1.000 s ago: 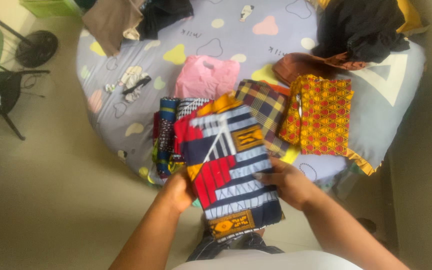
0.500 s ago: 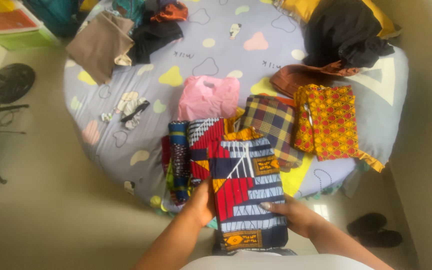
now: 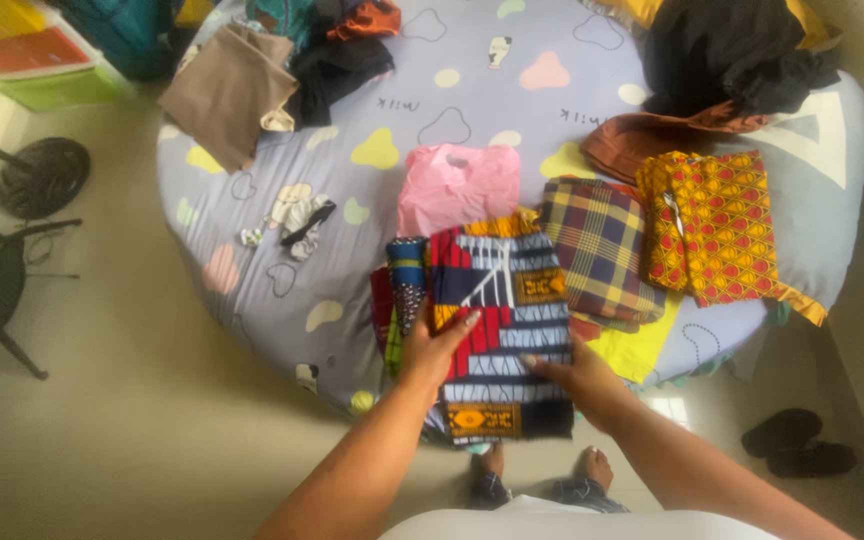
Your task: The person unloads various folded pieces of patterned fabric and clothing from a large suitcase and places them into organized stacks on a nearby bed.
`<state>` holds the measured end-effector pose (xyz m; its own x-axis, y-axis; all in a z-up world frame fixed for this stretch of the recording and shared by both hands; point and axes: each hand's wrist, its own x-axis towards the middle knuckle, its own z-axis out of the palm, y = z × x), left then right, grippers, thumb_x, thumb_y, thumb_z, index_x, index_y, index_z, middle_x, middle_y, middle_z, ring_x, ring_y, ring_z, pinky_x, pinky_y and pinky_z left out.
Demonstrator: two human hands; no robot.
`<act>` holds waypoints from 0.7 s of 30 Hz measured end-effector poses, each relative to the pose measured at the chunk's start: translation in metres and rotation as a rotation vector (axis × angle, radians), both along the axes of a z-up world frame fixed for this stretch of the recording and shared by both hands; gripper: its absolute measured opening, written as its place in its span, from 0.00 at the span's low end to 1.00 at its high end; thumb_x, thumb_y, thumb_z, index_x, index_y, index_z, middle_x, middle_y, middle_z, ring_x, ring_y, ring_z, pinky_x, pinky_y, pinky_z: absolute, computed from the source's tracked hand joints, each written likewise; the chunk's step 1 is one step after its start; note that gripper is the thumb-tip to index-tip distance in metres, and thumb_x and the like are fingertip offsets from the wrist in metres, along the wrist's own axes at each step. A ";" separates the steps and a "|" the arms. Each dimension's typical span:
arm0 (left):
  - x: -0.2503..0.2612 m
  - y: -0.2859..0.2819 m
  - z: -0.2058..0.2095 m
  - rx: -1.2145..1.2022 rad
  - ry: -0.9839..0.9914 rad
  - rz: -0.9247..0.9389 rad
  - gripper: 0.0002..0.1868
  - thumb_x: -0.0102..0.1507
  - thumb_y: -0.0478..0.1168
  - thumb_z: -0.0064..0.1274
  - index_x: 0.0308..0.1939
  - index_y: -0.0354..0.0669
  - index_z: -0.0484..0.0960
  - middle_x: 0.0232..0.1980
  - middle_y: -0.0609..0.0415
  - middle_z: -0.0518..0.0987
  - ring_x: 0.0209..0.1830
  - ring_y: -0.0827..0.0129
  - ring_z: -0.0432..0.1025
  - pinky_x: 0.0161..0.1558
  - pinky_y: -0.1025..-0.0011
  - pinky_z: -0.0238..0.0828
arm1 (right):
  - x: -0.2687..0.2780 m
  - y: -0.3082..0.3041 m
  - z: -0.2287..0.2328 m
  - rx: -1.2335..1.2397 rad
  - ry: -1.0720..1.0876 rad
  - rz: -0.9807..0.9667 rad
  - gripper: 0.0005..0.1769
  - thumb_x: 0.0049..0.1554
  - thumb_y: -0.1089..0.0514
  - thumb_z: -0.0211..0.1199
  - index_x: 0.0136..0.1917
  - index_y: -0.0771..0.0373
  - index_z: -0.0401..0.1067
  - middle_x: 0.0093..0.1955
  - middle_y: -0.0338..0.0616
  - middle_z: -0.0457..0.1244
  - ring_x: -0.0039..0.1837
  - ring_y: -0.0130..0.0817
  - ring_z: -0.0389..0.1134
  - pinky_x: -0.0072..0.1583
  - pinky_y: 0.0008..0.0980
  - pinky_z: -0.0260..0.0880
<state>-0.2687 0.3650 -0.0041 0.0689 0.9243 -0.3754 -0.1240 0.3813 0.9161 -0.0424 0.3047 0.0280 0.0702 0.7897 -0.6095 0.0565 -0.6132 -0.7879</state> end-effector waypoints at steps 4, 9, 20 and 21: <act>-0.026 0.043 -0.051 0.226 0.568 0.081 0.55 0.52 0.56 0.71 0.75 0.38 0.59 0.67 0.38 0.73 0.67 0.50 0.70 0.66 0.59 0.66 | -0.002 0.050 -0.016 -0.191 -0.019 -0.133 0.39 0.56 0.59 0.67 0.77 0.50 0.57 0.69 0.42 0.64 0.70 0.40 0.64 0.68 0.49 0.62; -0.015 0.022 -0.104 0.242 0.805 -0.125 0.52 0.52 0.58 0.71 0.73 0.40 0.64 0.72 0.35 0.67 0.72 0.45 0.62 0.69 0.58 0.60 | 0.012 -0.001 -0.057 -0.063 0.033 0.108 0.35 0.54 0.58 0.68 0.74 0.54 0.63 0.70 0.33 0.63 0.70 0.38 0.67 0.65 0.47 0.70; 0.135 -0.150 -0.067 0.226 0.738 -1.119 0.34 0.57 0.55 0.66 0.63 0.48 0.75 0.65 0.47 0.77 0.68 0.55 0.70 0.69 0.58 0.67 | 0.073 -0.281 -0.040 -0.438 0.221 -0.399 0.31 0.56 0.51 0.69 0.72 0.56 0.68 0.63 0.49 0.67 0.63 0.34 0.69 0.61 0.35 0.73; 0.154 -0.168 -0.056 0.250 0.782 -1.350 0.31 0.58 0.55 0.65 0.63 0.51 0.76 0.65 0.50 0.77 0.68 0.56 0.69 0.69 0.54 0.60 | 0.072 -0.301 -0.042 -0.362 0.283 -0.460 0.32 0.56 0.53 0.68 0.72 0.57 0.67 0.64 0.47 0.67 0.63 0.34 0.69 0.60 0.34 0.73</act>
<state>-0.1148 0.1967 -0.0605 0.7291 0.3859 -0.5652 0.6825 -0.3492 0.6420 0.0298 0.0040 -0.0141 0.1499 0.4587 -0.8759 -0.4549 -0.7545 -0.4730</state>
